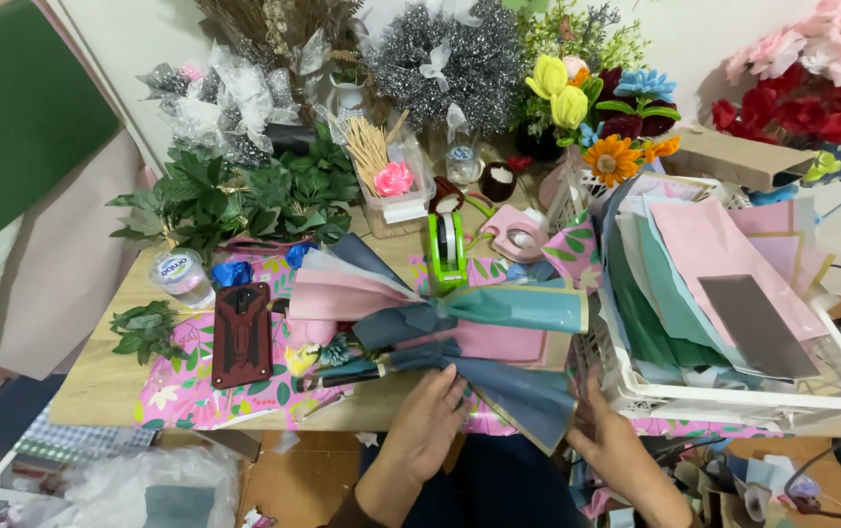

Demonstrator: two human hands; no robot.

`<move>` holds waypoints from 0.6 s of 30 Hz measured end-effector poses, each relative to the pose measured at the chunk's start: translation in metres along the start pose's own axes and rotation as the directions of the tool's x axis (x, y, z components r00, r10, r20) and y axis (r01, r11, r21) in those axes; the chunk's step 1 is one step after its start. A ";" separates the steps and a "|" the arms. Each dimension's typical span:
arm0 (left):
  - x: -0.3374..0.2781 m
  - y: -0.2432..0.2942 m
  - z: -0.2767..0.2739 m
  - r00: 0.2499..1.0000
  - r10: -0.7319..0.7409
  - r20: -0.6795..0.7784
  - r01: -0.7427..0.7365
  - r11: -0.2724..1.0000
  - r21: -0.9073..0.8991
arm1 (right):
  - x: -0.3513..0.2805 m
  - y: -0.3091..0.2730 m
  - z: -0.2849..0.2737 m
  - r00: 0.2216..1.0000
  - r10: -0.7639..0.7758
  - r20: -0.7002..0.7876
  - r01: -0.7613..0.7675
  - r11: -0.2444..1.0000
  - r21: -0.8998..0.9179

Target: Assembling a flower bouquet by wrapping artificial flowers in decorative paper and securing with a stapler

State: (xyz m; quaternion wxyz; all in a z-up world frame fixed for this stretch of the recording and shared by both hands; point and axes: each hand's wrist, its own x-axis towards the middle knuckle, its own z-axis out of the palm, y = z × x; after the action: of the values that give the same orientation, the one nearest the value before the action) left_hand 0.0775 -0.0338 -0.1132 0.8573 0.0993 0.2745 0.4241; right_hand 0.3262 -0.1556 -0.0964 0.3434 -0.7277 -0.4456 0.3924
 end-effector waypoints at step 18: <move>-0.008 0.001 0.018 0.998 0.055 0.017 -0.058 0.983 0.174 | -0.009 -0.109 0.059 0.529 -0.847 -0.046 0.792 0.512 -0.333</move>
State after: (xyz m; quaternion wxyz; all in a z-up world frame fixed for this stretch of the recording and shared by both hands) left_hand 0.0824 -0.0381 -0.0949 0.8345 0.1843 0.3025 0.4220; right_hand 0.2302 -0.1145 -0.0286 0.4285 -0.5039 -0.7489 0.0409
